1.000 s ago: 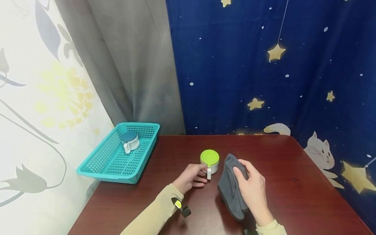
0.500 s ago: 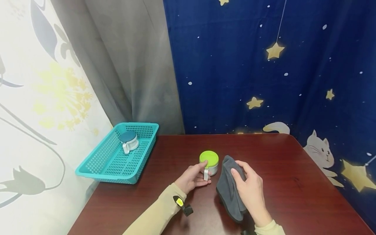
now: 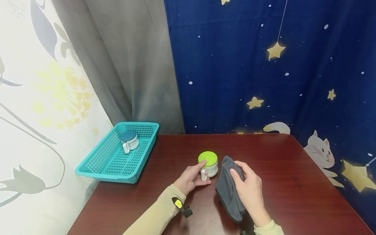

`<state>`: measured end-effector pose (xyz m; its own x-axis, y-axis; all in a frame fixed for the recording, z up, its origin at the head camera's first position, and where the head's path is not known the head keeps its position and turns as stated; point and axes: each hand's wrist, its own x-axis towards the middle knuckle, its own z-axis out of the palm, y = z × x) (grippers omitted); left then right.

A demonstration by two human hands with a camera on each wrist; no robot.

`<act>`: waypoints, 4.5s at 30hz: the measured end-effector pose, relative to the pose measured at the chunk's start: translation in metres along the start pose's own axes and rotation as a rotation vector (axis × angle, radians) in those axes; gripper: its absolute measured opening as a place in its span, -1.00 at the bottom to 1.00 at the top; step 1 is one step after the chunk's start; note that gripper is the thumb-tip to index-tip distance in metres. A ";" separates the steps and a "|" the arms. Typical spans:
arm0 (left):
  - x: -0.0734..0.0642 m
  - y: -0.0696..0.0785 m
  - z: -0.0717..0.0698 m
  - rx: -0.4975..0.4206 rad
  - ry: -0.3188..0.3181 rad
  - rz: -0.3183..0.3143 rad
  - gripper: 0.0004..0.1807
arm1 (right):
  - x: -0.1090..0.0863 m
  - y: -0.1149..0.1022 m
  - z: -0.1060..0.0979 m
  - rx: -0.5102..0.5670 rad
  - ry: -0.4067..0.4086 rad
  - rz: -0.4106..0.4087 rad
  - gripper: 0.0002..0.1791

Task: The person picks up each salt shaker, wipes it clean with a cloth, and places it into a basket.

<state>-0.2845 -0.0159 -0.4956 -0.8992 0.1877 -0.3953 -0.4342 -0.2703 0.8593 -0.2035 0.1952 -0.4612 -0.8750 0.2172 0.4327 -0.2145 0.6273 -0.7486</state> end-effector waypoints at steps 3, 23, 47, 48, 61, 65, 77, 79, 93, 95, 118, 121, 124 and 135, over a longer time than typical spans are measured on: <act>-0.006 -0.001 0.000 -0.022 0.008 0.019 -0.49 | -0.001 0.000 0.002 -0.013 0.001 -0.001 -0.65; -0.060 0.008 0.021 0.127 0.006 0.226 -0.56 | -0.001 -0.009 0.027 -0.123 0.120 -0.425 -0.60; -0.072 0.014 0.010 0.114 0.108 0.352 -0.53 | -0.006 -0.044 0.045 -0.052 0.169 -0.609 -0.52; -0.071 0.014 0.009 0.117 0.114 0.357 -0.53 | -0.007 -0.044 0.046 -0.054 0.169 -0.609 -0.52; -0.067 0.011 0.002 0.142 0.124 0.366 -0.52 | -0.008 -0.046 0.051 -0.054 0.168 -0.602 -0.52; -0.066 0.012 0.000 0.139 0.123 0.372 -0.53 | -0.006 -0.052 0.051 -0.038 0.181 -0.606 -0.51; -0.074 0.026 -0.011 0.095 0.082 0.352 -0.49 | -0.013 -0.030 0.059 -0.227 0.071 -0.476 -0.59; -0.076 0.028 -0.014 0.097 0.082 0.356 -0.46 | -0.013 -0.024 0.062 -0.247 0.045 -0.447 -0.57; -0.072 0.026 -0.017 0.084 0.111 0.381 -0.47 | -0.013 -0.018 0.073 -0.164 0.049 -0.449 -0.55; -0.072 0.026 -0.017 0.087 0.118 0.381 -0.47 | -0.013 -0.019 0.073 -0.148 0.051 -0.455 -0.55; -0.074 0.015 -0.008 0.173 0.088 0.365 -0.49 | -0.001 -0.035 0.055 0.024 0.224 -0.372 -0.62; -0.075 0.015 -0.009 0.181 0.099 0.360 -0.49 | -0.002 -0.030 0.059 -0.003 0.183 -0.342 -0.64; -0.075 0.016 -0.011 0.177 0.110 0.359 -0.49 | -0.004 -0.024 0.064 -0.059 0.128 -0.323 -0.64; -0.074 0.021 -0.012 0.153 0.110 0.376 -0.49 | -0.005 -0.018 0.068 -0.161 0.050 -0.265 -0.61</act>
<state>-0.2276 -0.0465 -0.4524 -0.9975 -0.0014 -0.0703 -0.0692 -0.1562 0.9853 -0.2253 0.1320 -0.4841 -0.7745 0.0645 0.6292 -0.3572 0.7765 -0.5192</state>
